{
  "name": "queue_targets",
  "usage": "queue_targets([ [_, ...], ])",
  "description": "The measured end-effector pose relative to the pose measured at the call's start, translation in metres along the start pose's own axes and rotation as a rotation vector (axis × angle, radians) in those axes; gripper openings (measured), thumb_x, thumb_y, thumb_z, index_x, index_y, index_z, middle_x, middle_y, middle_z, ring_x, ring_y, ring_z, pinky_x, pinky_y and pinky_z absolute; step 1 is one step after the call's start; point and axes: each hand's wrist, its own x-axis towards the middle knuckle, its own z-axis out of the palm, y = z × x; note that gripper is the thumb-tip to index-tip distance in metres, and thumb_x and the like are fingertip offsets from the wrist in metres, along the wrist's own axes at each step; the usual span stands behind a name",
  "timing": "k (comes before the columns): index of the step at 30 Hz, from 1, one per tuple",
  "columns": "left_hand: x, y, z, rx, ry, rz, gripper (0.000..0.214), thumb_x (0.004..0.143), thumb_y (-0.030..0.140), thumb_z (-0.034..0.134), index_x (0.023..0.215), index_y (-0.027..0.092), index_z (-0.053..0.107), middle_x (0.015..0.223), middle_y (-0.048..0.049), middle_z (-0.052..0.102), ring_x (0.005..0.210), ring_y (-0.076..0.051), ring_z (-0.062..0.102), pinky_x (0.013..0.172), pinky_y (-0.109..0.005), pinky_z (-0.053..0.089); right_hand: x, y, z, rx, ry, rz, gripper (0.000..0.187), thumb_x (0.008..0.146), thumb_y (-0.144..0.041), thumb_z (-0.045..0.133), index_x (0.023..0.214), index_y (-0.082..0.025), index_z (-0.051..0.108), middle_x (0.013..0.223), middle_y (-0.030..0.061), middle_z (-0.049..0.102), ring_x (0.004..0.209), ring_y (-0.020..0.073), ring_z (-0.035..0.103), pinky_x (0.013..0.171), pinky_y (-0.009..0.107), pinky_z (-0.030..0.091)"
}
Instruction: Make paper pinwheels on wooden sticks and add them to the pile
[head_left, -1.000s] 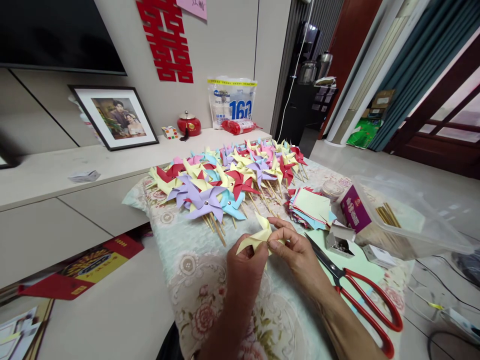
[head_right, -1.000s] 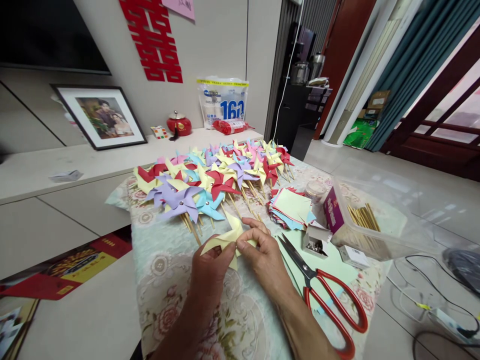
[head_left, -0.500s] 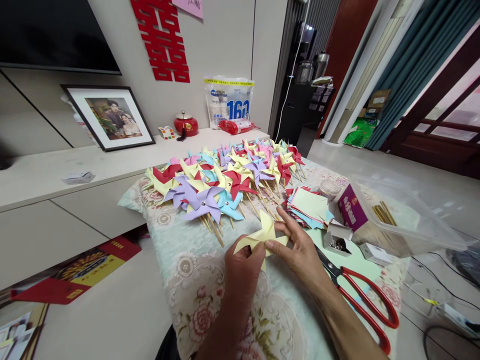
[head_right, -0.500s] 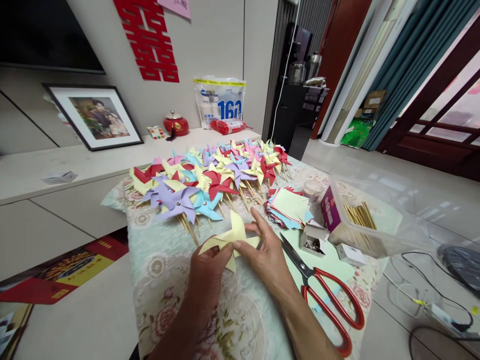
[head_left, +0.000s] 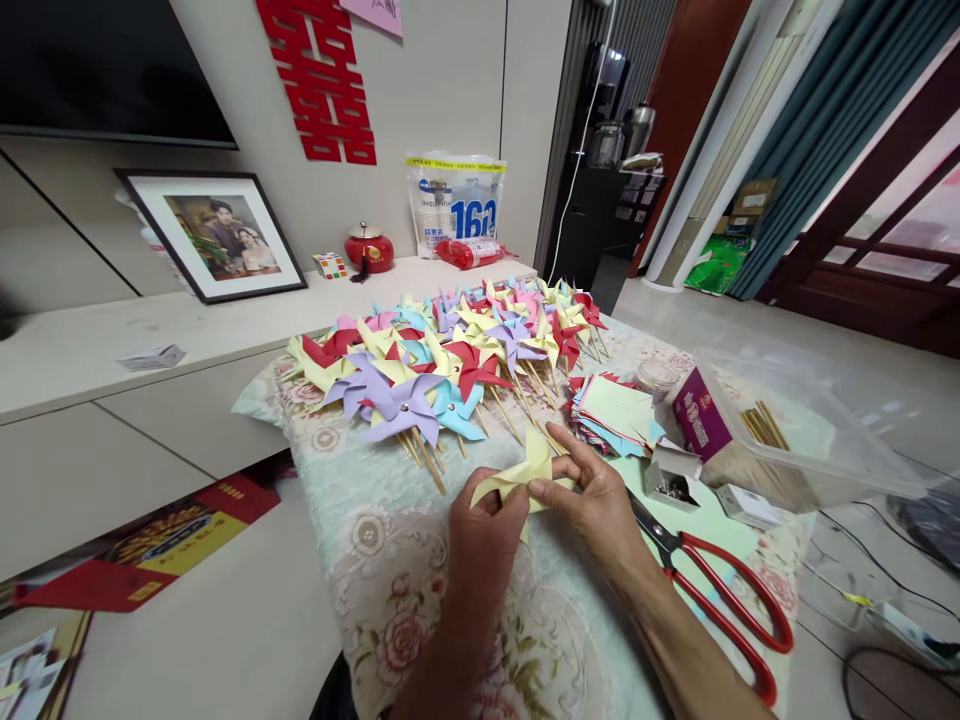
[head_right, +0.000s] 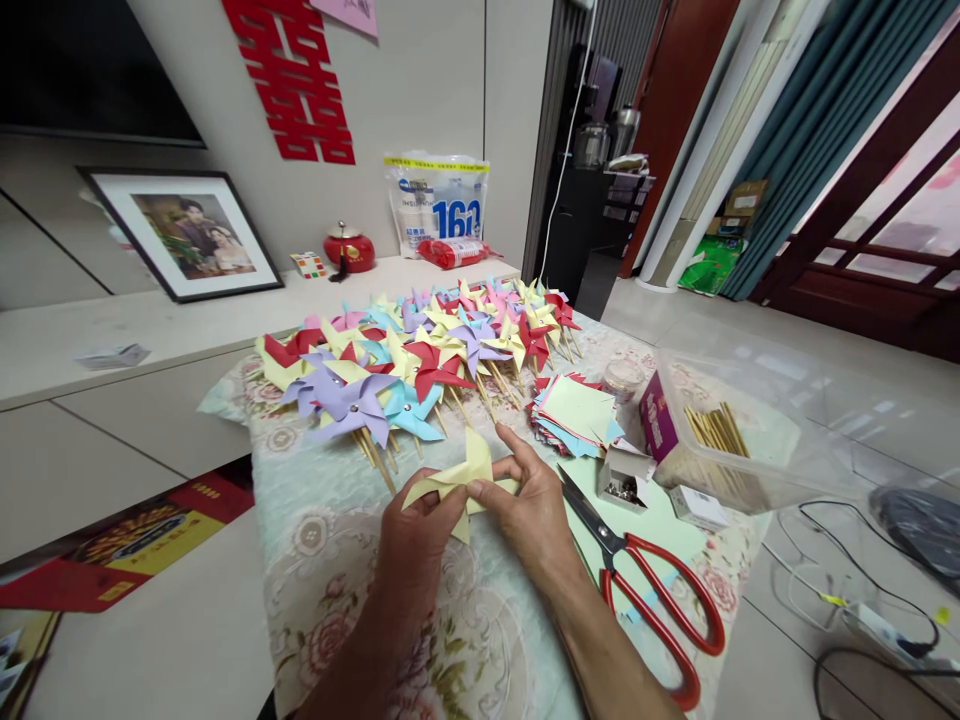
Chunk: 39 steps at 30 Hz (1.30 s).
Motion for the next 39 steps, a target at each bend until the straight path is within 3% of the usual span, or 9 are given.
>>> queue_targets([
  [5, 0.003, -0.004, 0.0, -0.018, 0.006, -0.016, 0.021, 0.057, 0.03, 0.073, 0.067, 0.017, 0.06, 0.052, 0.0033, 0.062, 0.049, -0.01, 0.048, 0.048, -0.02, 0.035, -0.001, -0.001, 0.002, 0.035, 0.017, 0.021, 0.087, 0.062, -0.03, 0.084, 0.141, -0.014, 0.053, 0.071, -0.0063, 0.066, 0.067, 0.0155, 0.062, 0.075, 0.032, 0.045],
  [12, 0.002, -0.003, -0.002, 0.021, -0.011, 0.008, 0.019, 0.058, 0.027, 0.073, 0.064, 0.018, 0.057, 0.05, 0.0056, 0.058, 0.049, -0.009, 0.046, 0.047, -0.019, 0.034, -0.001, -0.001, 0.005, 0.073, 0.031, 0.026, 0.08, 0.06, -0.027, 0.084, 0.135, -0.015, 0.058, 0.068, -0.0078, 0.065, 0.063, 0.0133, 0.06, 0.072, 0.03, 0.045],
  [27, -0.01, 0.01, 0.003, -0.085, -0.016, -0.065, 0.013, 0.059, 0.022, 0.072, 0.063, 0.017, 0.06, 0.052, 0.0036, 0.063, 0.049, -0.01, 0.049, 0.05, -0.021, 0.038, 0.002, 0.001, 0.005, 0.046, 0.053, 0.045, 0.077, 0.061, -0.03, 0.082, 0.132, -0.011, 0.059, 0.071, -0.0057, 0.066, 0.062, 0.0132, 0.061, 0.068, 0.029, 0.045],
  [33, -0.008, 0.01, -0.002, -0.142, -0.154, -0.075, 0.019, 0.064, 0.025, 0.079, 0.072, 0.016, 0.064, 0.057, 0.0027, 0.066, 0.054, -0.012, 0.055, 0.054, -0.021, 0.041, 0.004, 0.008, 0.003, 0.03, 0.065, 0.014, 0.069, 0.062, -0.029, 0.08, 0.127, -0.014, 0.063, 0.071, -0.0059, 0.065, 0.062, 0.0134, 0.061, 0.065, 0.028, 0.046],
  [39, -0.006, 0.008, -0.005, -0.237, -0.243, -0.104, 0.028, 0.063, 0.027, 0.085, 0.083, 0.014, 0.07, 0.072, -0.0044, 0.075, 0.066, -0.019, 0.066, 0.066, -0.029, 0.049, 0.001, -0.003, -0.002, 0.044, 0.001, 0.042, 0.058, 0.062, -0.026, 0.081, 0.117, -0.017, 0.068, 0.067, -0.0059, 0.066, 0.059, 0.0138, 0.06, 0.063, 0.028, 0.045],
])
